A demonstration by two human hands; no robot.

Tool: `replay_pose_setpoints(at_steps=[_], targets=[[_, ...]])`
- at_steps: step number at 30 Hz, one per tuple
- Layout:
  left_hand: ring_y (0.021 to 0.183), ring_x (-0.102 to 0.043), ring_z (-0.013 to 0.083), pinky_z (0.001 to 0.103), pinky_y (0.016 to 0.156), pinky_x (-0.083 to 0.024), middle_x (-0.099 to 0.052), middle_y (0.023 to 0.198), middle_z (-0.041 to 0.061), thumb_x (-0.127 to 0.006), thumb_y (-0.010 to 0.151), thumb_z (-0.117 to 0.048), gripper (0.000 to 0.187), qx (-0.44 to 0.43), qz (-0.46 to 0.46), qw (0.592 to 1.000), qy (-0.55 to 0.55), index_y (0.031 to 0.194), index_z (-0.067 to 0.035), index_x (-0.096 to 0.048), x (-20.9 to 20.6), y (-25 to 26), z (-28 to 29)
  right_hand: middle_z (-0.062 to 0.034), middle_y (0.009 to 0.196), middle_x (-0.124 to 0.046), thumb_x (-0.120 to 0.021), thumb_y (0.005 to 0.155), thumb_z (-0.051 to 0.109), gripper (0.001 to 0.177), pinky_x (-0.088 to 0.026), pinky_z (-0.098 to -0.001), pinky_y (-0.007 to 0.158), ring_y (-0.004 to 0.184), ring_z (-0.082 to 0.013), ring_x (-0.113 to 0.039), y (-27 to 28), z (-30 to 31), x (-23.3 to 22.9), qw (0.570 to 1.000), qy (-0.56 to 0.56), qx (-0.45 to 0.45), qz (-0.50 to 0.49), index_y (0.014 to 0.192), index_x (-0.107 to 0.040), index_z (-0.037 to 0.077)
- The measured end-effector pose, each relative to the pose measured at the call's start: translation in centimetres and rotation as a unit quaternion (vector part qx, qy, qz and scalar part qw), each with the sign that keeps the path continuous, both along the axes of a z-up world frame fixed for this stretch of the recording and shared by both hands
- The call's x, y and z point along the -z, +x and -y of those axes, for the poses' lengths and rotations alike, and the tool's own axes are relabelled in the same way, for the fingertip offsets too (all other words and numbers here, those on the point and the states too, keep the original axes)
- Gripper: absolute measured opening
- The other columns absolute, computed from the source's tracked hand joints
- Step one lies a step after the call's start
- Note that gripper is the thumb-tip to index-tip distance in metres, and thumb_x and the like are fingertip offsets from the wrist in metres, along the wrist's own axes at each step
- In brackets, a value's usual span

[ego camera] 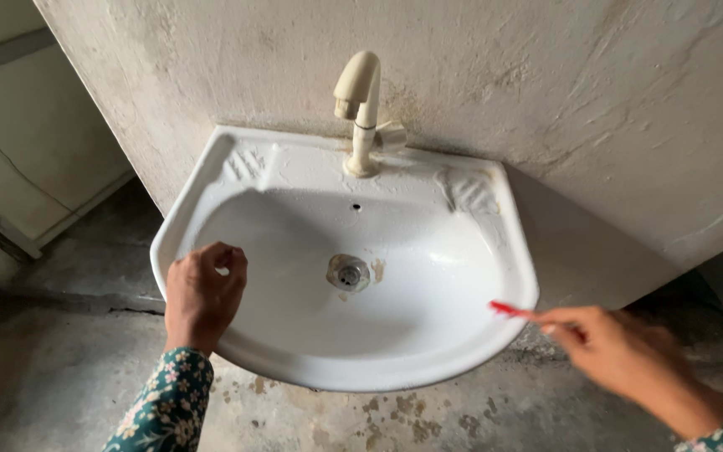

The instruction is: The person uses a red toothbrush to scrub the interior and rim of a white wall-mounted sink. They repeatedly brush the basin, the drain area, and the faucet base, occasionally adjusting their grip on the sink edge.

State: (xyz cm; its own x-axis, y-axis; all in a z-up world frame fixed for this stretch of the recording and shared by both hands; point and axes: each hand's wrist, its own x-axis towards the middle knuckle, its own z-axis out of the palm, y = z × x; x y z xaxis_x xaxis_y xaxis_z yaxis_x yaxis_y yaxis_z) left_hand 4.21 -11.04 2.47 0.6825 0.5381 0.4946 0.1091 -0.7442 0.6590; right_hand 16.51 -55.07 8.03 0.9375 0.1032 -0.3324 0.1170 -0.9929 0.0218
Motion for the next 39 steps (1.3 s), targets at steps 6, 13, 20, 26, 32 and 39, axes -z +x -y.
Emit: replay_pose_setpoints(at_steps=[6, 13, 20, 26, 32, 39], targets=[[0.077, -0.075, 0.0339, 0.04, 0.076, -0.058, -0.078, 0.089, 0.017, -0.067, 0.09, -0.022, 0.024, -0.022, -0.079, 0.996, -0.044, 0.093, 0.0, -0.078, 0.2, 0.3, -0.4, -0.0032, 0.084, -0.08, -0.064, 0.092, 0.037, 0.029, -0.058, -0.0353, 0.065, 0.067, -0.0191, -0.075, 4.7, 1.8, 1.5, 0.976, 0.14, -0.058, 0.155, 0.113, -0.078, 0.022], [0.082, -0.077, 0.032, 0.042, 0.079, -0.059, -0.079, 0.092, 0.018, -0.068, 0.088, -0.024, 0.025, -0.044, -0.039, 0.998, -0.011, 0.095, -0.005, -0.081, -0.4, 1.9, -4.2, 0.0012, 0.088, -0.081, -0.061, 0.095, 0.043, 0.031, -0.059, -0.0385, 0.077, 0.082, -0.0244, -0.074, 8.7, 2.2, 2.4, 0.994, 0.087, 0.032, 0.064, 0.118, -0.075, 0.028], [0.077, -0.077, 0.0346, 0.043, 0.077, -0.06, -0.078, 0.095, 0.022, -0.065, 0.094, -0.028, 0.029, -0.054, -0.097, 0.993, -0.044, 0.102, -0.004, -0.08, -1.4, 7.0, -9.6, -0.0042, 0.097, -0.081, -0.06, 0.1, 0.04, 0.03, -0.059, -0.0384, 0.082, 0.088, -0.025, -0.077, 8.7, -3.1, 1.8, 0.984, 0.098, 0.116, 0.093, 0.124, -0.073, 0.027], [0.086, -0.076, 0.0369, 0.043, 0.082, -0.058, -0.076, 0.097, 0.026, -0.067, 0.092, -0.028, 0.033, -0.06, -0.025, 0.997, -0.04, 0.103, 0.001, -0.079, -0.4, 11.6, -14.3, -0.0054, 0.101, -0.079, -0.06, 0.1, 0.039, 0.029, -0.058, -0.0397, 0.085, 0.093, -0.0267, -0.075, 10.0, -5.2, -0.6, 0.971, 0.097, 0.172, 0.135, 0.126, -0.071, 0.03], [0.081, -0.074, 0.0387, 0.043, 0.079, -0.058, -0.074, 0.091, 0.029, -0.066, 0.095, -0.027, 0.033, -0.027, -0.029, 0.998, -0.039, 0.104, 0.003, -0.078, 1.4, 16.3, -17.3, -0.0061, 0.104, -0.078, -0.06, 0.102, 0.036, 0.03, -0.057, -0.0405, 0.087, 0.096, -0.0286, -0.074, 11.5, -7.3, 5.2, 0.969, 0.127, 0.171, 0.127, 0.13, -0.069, 0.034], [0.085, -0.066, 0.0422, 0.048, 0.081, -0.052, -0.069, 0.093, 0.028, -0.066, 0.095, -0.021, 0.028, -0.012, 0.059, 0.998, 0.023, 0.093, 0.006, -0.074, 4.4, 19.5, -18.6, -0.0115, 0.099, -0.078, -0.062, 0.097, 0.032, 0.028, -0.062, -0.0446, 0.077, 0.088, -0.0317, -0.076, 18.8, -5.9, 9.4, 0.927, 0.277, 0.17, 0.188, 0.119, -0.075, 0.022]])
